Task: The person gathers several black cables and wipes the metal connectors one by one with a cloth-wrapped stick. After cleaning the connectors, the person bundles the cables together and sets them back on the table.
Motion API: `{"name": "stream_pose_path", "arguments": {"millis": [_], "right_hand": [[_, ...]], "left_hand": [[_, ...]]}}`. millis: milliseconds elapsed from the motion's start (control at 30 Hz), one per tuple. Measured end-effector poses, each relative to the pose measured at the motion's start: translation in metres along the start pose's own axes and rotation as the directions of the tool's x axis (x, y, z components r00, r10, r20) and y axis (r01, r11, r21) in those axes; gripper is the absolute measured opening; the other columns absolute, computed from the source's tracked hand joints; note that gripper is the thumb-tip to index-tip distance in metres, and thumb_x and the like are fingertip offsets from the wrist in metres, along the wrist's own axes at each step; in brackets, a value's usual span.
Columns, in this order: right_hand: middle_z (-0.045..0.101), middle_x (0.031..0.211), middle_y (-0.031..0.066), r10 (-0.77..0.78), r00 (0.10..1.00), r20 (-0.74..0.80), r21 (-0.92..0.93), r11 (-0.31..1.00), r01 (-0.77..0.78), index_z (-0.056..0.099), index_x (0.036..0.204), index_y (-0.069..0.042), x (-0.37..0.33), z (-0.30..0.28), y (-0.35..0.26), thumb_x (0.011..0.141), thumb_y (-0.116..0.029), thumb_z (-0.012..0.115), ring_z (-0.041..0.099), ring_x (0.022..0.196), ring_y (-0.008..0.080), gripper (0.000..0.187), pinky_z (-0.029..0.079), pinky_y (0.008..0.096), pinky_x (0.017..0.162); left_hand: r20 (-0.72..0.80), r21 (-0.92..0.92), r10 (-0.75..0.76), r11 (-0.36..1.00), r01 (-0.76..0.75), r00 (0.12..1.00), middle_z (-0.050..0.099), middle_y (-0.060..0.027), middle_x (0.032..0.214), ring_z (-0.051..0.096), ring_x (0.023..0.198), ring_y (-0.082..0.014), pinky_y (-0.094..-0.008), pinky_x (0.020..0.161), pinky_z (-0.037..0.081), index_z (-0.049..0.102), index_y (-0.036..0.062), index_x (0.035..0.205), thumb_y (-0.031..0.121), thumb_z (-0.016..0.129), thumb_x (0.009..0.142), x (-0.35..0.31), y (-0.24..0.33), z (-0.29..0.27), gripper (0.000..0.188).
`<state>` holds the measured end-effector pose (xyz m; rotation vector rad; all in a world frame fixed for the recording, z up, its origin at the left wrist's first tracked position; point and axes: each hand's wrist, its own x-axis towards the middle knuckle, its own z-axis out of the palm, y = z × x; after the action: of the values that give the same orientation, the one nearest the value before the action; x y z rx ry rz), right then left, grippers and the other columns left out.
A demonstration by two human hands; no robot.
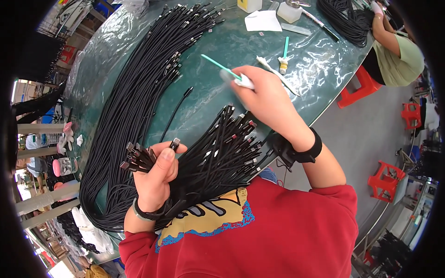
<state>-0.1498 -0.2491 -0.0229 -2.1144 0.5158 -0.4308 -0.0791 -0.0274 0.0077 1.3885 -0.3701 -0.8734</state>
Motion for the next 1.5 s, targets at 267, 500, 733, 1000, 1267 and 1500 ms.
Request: {"name": "stream_pose_path", "arguments": {"millis": [267,500,733,1000,1267,1500], "right_hand": [[0.058,0.076,0.0130,-0.036,0.999,-0.026,-0.181,0.983,0.031,0.057,0.096,-0.001,-0.004,-0.002,0.020,0.077,-0.014,0.057,0.056,0.068,0.0230,0.023,0.043,0.0297,0.062],[0.059,0.080,0.0144,-0.039,0.999,0.022,-0.283,0.958,0.043,0.059,0.092,-0.003,-0.011,-0.001,0.037,0.075,-0.017,0.058,0.057,0.078,0.0297,0.022,0.044,0.0347,0.068],[0.058,0.081,0.0141,0.022,0.998,0.053,-0.356,0.934,-0.002,0.060,0.089,-0.004,-0.015,-0.014,0.029,0.075,-0.019,0.058,0.055,0.079,0.0314,0.021,0.044,0.0361,0.068],[0.057,0.075,0.0168,0.013,0.990,-0.143,-0.421,0.904,-0.072,0.059,0.083,-0.002,0.001,-0.042,0.049,0.074,-0.023,0.057,0.055,0.073,0.0350,0.023,0.044,0.0393,0.065],[0.056,0.064,0.0239,0.286,0.951,-0.118,-0.417,0.855,-0.309,0.056,0.065,0.008,0.052,-0.080,0.090,0.058,-0.031,0.065,0.058,0.061,0.0299,0.040,0.043,0.0380,0.059],[0.053,0.061,-0.0015,0.221,0.972,0.075,0.260,0.937,-0.234,0.057,0.078,-0.001,0.031,-0.064,0.015,0.072,-0.019,0.059,0.044,0.052,0.0039,0.019,0.033,0.0187,0.046]], "left_hand": [[-0.002,-0.026,0.018,1.000,-0.018,1.000,0.039,0.0058,0.051,0.027,0.043,-0.0010,-0.0185,0.039,0.019,0.058,-0.0068,0.093,0.013,0.053,0.084,-0.002,-0.002,-0.001,0.022],[-0.012,-0.087,0.011,0.996,-0.012,1.000,0.039,0.0061,0.051,0.028,0.043,-0.0005,-0.0181,0.039,0.019,0.058,-0.0077,0.093,0.012,0.053,0.084,0.000,-0.004,0.003,0.022],[-0.010,-0.066,-0.011,0.998,0.010,1.000,0.032,0.0056,0.047,0.021,0.037,-0.0017,-0.0190,0.036,0.016,0.054,-0.0076,0.090,0.012,0.051,0.084,0.002,-0.003,0.006,0.021],[0.015,-0.081,-0.042,0.996,0.043,0.999,0.031,0.0055,0.047,0.021,0.037,-0.0020,-0.0190,0.036,0.015,0.055,-0.0071,0.089,0.012,0.051,0.083,0.003,-0.002,0.006,0.021],[-0.016,-0.112,-0.075,0.991,0.073,0.997,0.035,0.0068,0.051,0.025,0.042,-0.0007,-0.0189,0.039,0.017,0.056,-0.0073,0.094,0.010,0.051,0.084,0.006,0.001,0.006,0.021],[-0.003,-0.056,-0.011,0.998,0.011,1.000,0.034,0.0058,0.050,0.024,0.040,-0.0017,-0.0190,0.038,0.017,0.054,-0.0083,0.094,0.011,0.048,0.085,0.000,0.001,0.005,0.022]]}}
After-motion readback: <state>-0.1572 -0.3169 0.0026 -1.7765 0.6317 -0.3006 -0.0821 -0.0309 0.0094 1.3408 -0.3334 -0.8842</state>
